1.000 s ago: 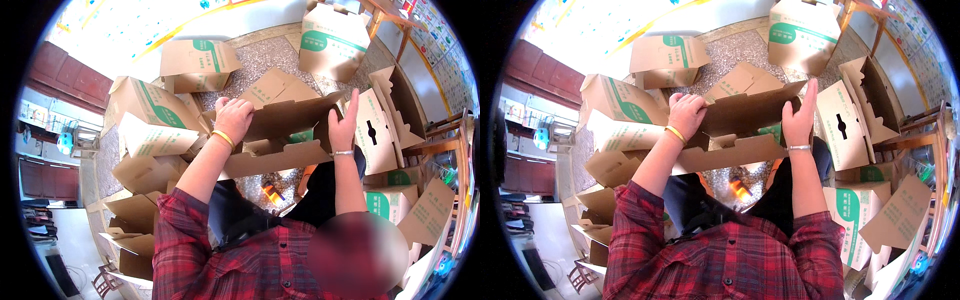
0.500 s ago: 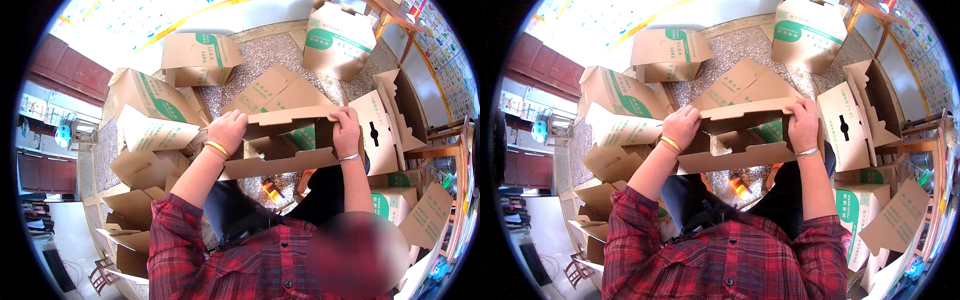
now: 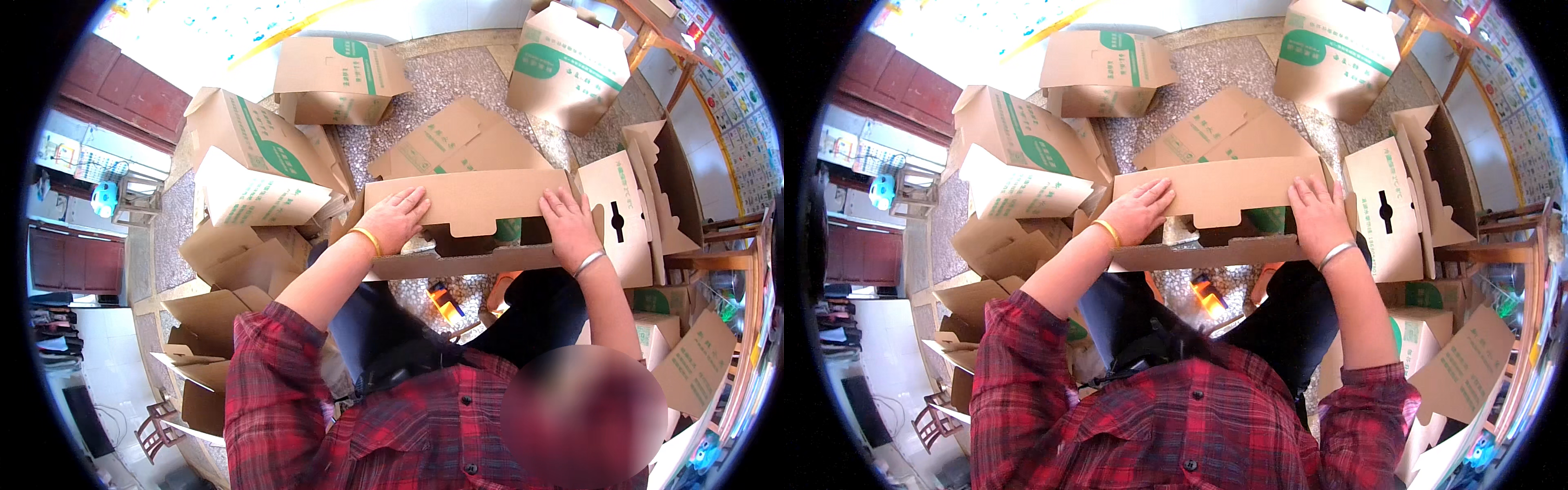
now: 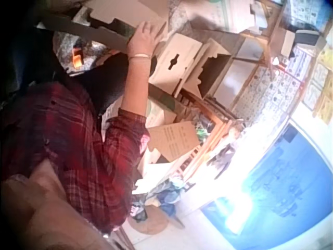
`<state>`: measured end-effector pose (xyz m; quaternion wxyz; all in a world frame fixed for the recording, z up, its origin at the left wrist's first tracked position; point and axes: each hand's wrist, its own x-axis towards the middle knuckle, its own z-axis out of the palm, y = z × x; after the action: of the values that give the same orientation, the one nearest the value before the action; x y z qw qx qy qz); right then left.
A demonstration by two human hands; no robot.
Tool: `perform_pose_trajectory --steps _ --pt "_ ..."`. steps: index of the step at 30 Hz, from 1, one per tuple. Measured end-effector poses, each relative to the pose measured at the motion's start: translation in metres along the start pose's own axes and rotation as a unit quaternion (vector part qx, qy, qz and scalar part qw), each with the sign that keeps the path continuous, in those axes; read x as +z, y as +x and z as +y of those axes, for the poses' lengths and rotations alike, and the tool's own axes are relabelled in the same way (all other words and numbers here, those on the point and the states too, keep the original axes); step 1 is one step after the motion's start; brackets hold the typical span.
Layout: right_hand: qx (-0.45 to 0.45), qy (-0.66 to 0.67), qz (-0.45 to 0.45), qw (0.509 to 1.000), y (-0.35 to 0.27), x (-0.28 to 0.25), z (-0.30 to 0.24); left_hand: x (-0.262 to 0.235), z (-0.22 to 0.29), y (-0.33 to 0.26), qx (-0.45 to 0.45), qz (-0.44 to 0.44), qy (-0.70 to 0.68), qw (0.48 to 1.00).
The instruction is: The person sits on the floor and assembles flat-packed cardboard boxes by folding the flaps and tucking the tabs into slots. They handle multiple boxes, folding them into shape and occasionally using yellow tape to secure the seams.
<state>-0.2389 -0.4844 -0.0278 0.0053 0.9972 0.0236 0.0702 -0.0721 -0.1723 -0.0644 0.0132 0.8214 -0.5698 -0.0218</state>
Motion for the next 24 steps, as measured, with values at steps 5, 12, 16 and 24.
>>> perform_pose_trajectory --steps 5,12,16,24 --pt "0.062 0.303 -0.090 0.947 0.008 -0.025 0.011 0.004 0.002 0.000 -0.005 -0.031 0.006 0.999" --pt "-0.061 0.196 -0.065 0.977 0.018 -0.049 -0.062 -0.005 -0.018 0.002 0.119 -0.132 0.152 0.972" --pt "0.008 0.197 -0.029 0.980 0.030 -0.010 -0.047 -0.034 -0.027 0.014 -0.009 -0.197 -0.094 0.976" --pt "0.059 0.119 -0.005 0.991 0.030 0.041 -0.046 -0.053 -0.009 0.008 -0.116 -0.181 -0.141 0.966"
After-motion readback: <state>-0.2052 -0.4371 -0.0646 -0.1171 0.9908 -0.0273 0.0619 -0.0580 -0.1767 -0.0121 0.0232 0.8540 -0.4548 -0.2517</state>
